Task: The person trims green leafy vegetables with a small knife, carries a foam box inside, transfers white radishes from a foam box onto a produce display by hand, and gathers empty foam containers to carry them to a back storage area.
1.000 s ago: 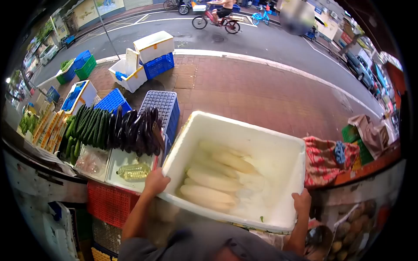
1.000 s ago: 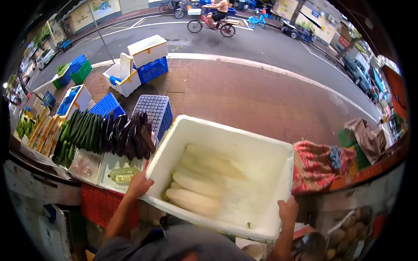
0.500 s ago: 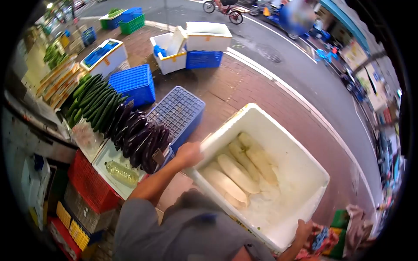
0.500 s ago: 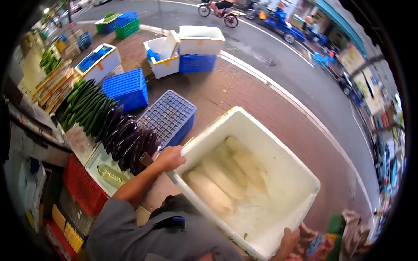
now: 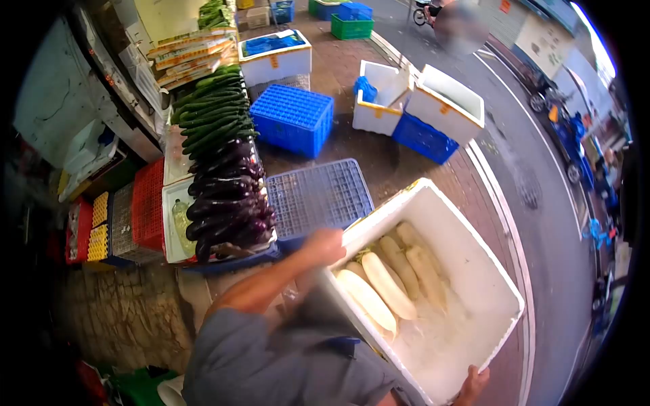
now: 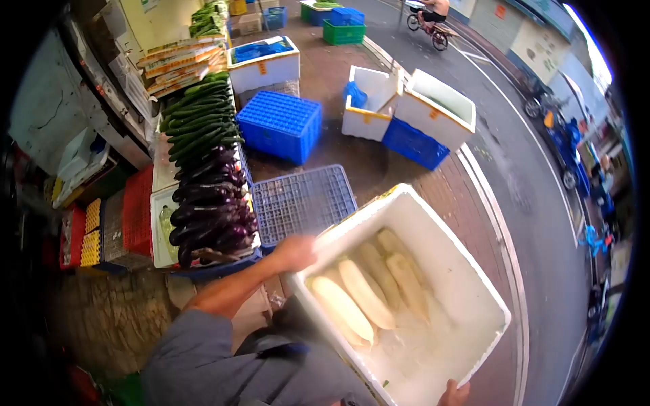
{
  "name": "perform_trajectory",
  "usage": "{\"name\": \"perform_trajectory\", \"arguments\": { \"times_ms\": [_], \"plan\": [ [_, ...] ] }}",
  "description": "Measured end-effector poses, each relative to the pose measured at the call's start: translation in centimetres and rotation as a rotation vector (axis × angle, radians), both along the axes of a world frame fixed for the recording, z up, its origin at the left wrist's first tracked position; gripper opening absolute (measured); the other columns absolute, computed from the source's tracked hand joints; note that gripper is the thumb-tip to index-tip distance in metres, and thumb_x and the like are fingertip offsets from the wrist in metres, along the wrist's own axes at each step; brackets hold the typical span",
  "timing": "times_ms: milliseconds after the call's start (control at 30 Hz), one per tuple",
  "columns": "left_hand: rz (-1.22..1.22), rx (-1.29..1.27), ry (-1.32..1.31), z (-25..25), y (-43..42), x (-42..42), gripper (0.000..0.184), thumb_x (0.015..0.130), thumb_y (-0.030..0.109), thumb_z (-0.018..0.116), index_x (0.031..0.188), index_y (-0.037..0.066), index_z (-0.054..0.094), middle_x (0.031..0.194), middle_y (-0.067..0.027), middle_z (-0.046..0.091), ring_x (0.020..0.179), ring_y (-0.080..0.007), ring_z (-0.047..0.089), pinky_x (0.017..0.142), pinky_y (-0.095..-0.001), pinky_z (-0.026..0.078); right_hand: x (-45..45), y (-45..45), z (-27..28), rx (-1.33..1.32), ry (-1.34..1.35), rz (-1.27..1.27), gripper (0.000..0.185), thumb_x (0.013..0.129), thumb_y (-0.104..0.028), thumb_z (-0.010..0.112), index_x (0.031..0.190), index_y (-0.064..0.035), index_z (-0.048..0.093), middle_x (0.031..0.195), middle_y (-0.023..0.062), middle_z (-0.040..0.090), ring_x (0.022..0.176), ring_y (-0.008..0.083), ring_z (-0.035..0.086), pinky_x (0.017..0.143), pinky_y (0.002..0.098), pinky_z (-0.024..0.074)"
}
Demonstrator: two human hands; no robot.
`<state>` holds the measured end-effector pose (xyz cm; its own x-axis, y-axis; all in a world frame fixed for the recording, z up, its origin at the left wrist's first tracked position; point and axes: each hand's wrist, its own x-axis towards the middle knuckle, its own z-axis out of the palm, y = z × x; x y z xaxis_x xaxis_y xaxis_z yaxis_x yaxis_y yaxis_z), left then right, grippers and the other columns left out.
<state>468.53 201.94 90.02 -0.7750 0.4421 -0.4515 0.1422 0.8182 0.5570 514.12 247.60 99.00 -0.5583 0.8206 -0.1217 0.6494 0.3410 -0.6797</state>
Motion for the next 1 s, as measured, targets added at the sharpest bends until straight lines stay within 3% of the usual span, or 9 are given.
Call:
{"name": "perform_trajectory", "arguments": {
  "times_ms": [133,233,467,533,600,667,733,833,1000],
  "plan": [
    [0.191,0.043,-0.030,-5.2,3.6,-4.4,0.033,0.079,0.023,0.066,0.101,0.000,0.069,0.096,-0.0252,0.071,0.089,-0.0411,0.069,0.079,-0.0503,0.054,-13.3,8.1,-0.7,0.025,-0.083,0.089,0.036,0.080,-0.006,0.058,0.113,0.0075,0.058,0.101,0.0131,0.064,0.089,0.0221,0.059,0.079,0.0353,0.0491],
    [0.292,-0.009,-0.206,-4.6,6.5,-9.5,0.039,0.080,0.028,0.061,0.113,0.009,0.068,0.105,-0.0220,0.071,0.097,-0.0404,0.068,0.086,-0.0500,0.053,-22.0,13.3,-0.5,0.068,-0.121,0.169,0.035,0.079,-0.007,0.059,0.111,0.0070,0.058,0.099,0.0120,0.064,0.087,0.0211,0.058,0.077,0.0350,0.0486],
    [0.460,0.035,-0.094,-4.2,10.4,-17.4,0.039,0.079,0.028,0.064,0.106,0.000,0.067,0.098,-0.0273,0.069,0.093,-0.0438,0.067,0.083,-0.0513,0.052,-42.7,22.1,0.5,0.172,-0.191,0.271,0.022,0.080,-0.009,0.061,0.097,0.0044,0.060,0.085,0.0080,0.061,0.075,0.0174,0.053,0.068,0.0354,0.0460],
    [0.555,0.019,-0.116,-4.3,11.6,-19.2,0.038,0.079,0.028,0.064,0.105,0.000,0.067,0.097,-0.0276,0.069,0.093,-0.0444,0.067,0.083,-0.0513,0.052,-48.8,23.1,-0.7,0.203,-0.118,0.388,0.026,0.080,-0.008,0.059,0.102,0.0070,0.060,0.089,0.0157,0.064,0.080,0.0232,0.058,0.074,0.0394,0.0481],
    [0.621,-0.006,-0.128,-5.5,12.8,-21.0,0.037,0.079,0.028,0.065,0.105,0.001,0.066,0.097,-0.0274,0.069,0.093,-0.0454,0.066,0.083,-0.0511,0.052,-54.5,24.4,-2.1,0.233,-0.139,0.442,0.025,0.080,-0.009,0.060,0.100,0.0069,0.059,0.086,0.0161,0.063,0.078,0.0233,0.058,0.072,0.0402,0.0479],
    [0.720,-0.023,-0.103,-5.7,14.3,-21.9,0.035,0.078,0.023,0.063,0.106,0.003,0.069,0.098,-0.0249,0.070,0.094,-0.0433,0.068,0.083,-0.0505,0.053,-61.7,26.0,-3.4,0.265,-0.227,0.462,0.020,0.079,-0.010,0.064,0.094,0.0039,0.059,0.075,0.0091,0.058,0.069,0.0178,0.052,0.063,0.0378,0.0454],
    [0.796,-0.028,-0.097,-6.0,15.6,-23.0,0.039,0.078,0.026,0.065,0.109,0.003,0.066,0.101,-0.0255,0.070,0.097,-0.0441,0.066,0.085,-0.0509,0.052,-70.0,26.0,-2.2,0.352,-0.376,0.552,0.022,0.080,-0.011,0.063,0.095,0.0039,0.060,0.074,0.0128,0.059,0.069,0.0187,0.052,0.063,0.0390,0.0454],
    [0.971,-0.079,-0.105,-4.5,16.7,-26.1,0.038,0.078,0.027,0.066,0.105,0.001,0.066,0.101,-0.0272,0.069,0.096,-0.0459,0.066,0.085,-0.0509,0.052,-80.6,26.0,-1.8,0.302,-0.311,0.632,0.033,0.078,-0.017,0.066,0.099,0.0070,0.058,0.082,0.0260,0.065,0.073,0.0350,0.063,0.070,0.0453,0.0490],
    [1.174,-0.088,-0.120,-4.4,17.0,-26.8,0.044,0.078,0.028,0.067,0.105,-0.006,0.063,0.100,-0.0327,0.067,0.099,-0.0472,0.066,0.089,-0.0506,0.052,-92.9,23.8,-2.4,0.316,-0.312,0.843,0.039,0.077,-0.019,0.068,0.105,0.0066,0.060,0.090,0.0293,0.067,0.085,0.0424,0.068,0.077,0.0482,0.0510]
  ]
}}
